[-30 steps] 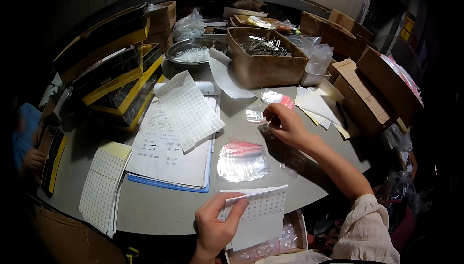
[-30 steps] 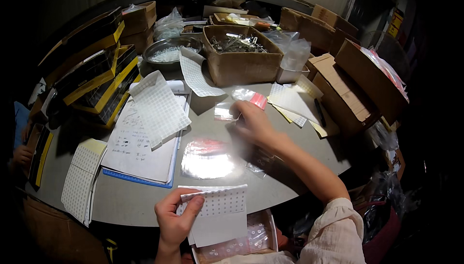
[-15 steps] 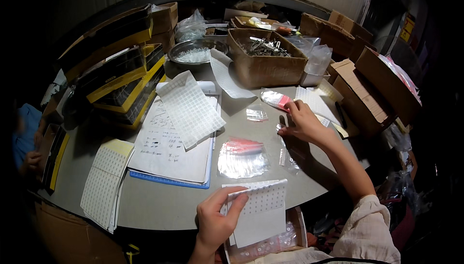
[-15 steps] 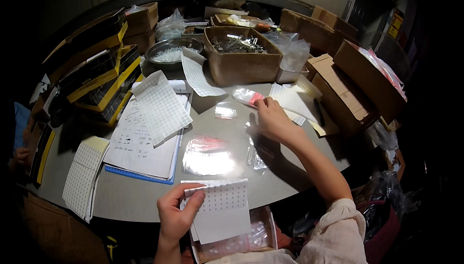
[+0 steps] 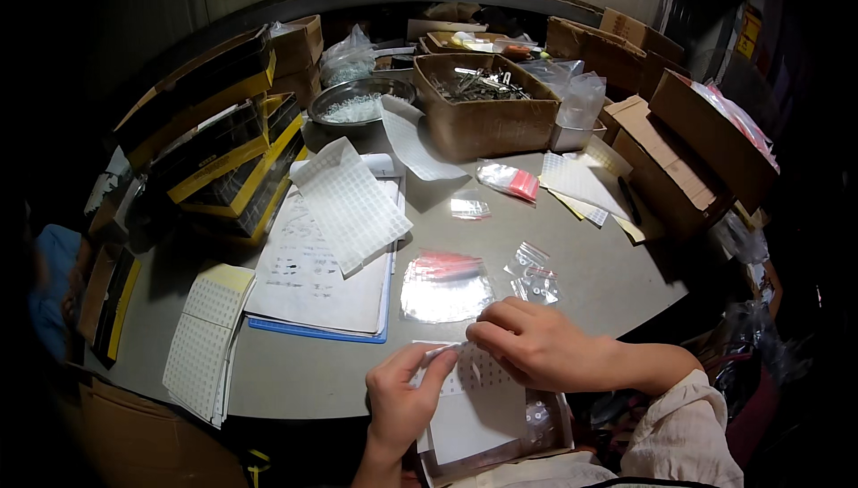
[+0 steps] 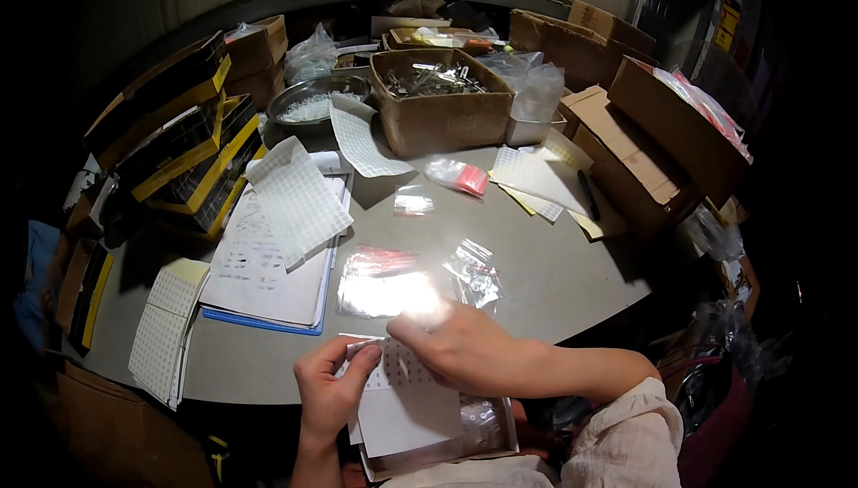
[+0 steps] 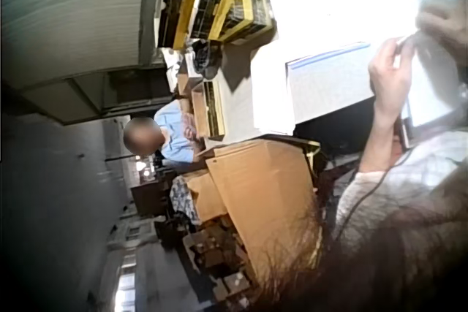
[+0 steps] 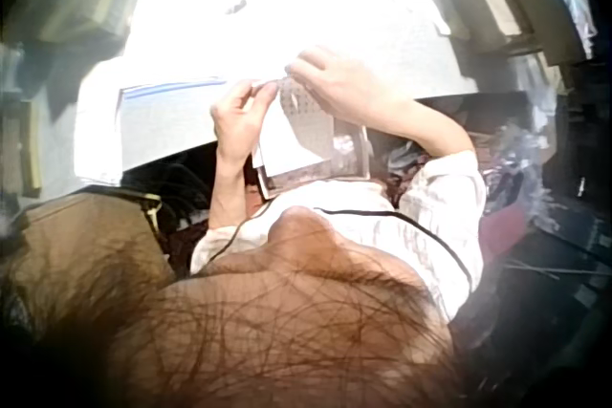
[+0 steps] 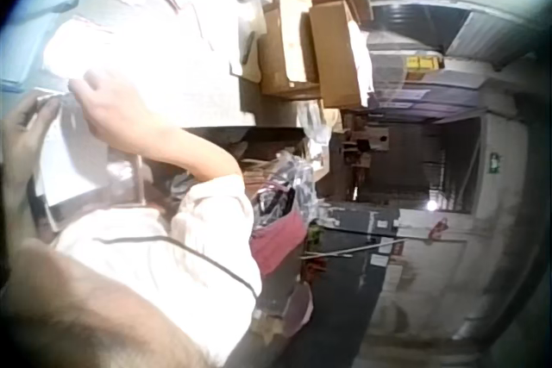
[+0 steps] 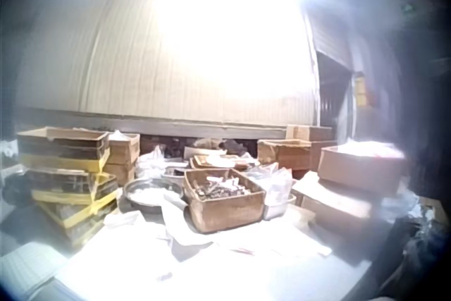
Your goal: The person picks small clear plastic bags containing items from a cluttered table and places them into a white box. The person handles the bags one by one, occasionally adjusting the box or the bags before depositing them inside.
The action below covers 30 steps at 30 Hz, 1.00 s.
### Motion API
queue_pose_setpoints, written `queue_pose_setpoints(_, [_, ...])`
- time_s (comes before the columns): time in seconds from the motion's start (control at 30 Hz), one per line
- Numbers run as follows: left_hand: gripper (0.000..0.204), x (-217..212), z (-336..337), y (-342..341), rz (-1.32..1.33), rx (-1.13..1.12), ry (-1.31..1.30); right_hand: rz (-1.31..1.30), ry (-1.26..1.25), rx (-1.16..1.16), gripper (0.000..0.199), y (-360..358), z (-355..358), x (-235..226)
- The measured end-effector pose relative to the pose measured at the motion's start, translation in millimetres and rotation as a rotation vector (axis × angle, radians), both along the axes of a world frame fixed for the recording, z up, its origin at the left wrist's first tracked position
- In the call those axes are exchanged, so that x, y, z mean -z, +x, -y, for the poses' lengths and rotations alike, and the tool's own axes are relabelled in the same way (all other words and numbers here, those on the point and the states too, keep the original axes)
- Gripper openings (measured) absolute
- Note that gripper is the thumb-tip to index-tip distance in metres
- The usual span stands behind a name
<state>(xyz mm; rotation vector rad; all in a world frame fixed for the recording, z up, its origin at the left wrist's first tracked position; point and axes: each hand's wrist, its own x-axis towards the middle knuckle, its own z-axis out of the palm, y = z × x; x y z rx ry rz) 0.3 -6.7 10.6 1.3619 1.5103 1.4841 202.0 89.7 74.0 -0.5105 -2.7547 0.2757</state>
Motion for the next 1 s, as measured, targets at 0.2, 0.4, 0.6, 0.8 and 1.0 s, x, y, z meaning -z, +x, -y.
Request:
queue_pose_setpoints(0.2, [0.013,-2.8,0.4,-2.2,0.002,-0.027,-0.013,-0.065,0.276,-0.067,0.044,3.0,5.7,17.1])
queue_pose_setpoints(0.4, [0.013,-3.4,-1.6,-2.1,0.015,-0.012,-0.057,-0.153,0.509,-0.366,0.036,8.2,1.5,17.6])
queue_pose_setpoints(0.6, [0.014,0.8,-2.7,-3.1,0.085,-0.007,-0.061,-0.252,0.118,-0.287,0.036,13.2,-21.4,6.0])
queue_pose_setpoints(0.8, [0.014,1.3,-2.6,-5.6,0.071,0.008,-0.066,-0.197,-0.61,0.111,0.015,-4.2,-88.3,-5.7])
queue_pose_setpoints(1.0, [0.014,-1.9,-2.8,-5.4,0.047,0.0,-0.05,0.144,-0.472,0.198,0.019,-20.8,-111.7,13.3])
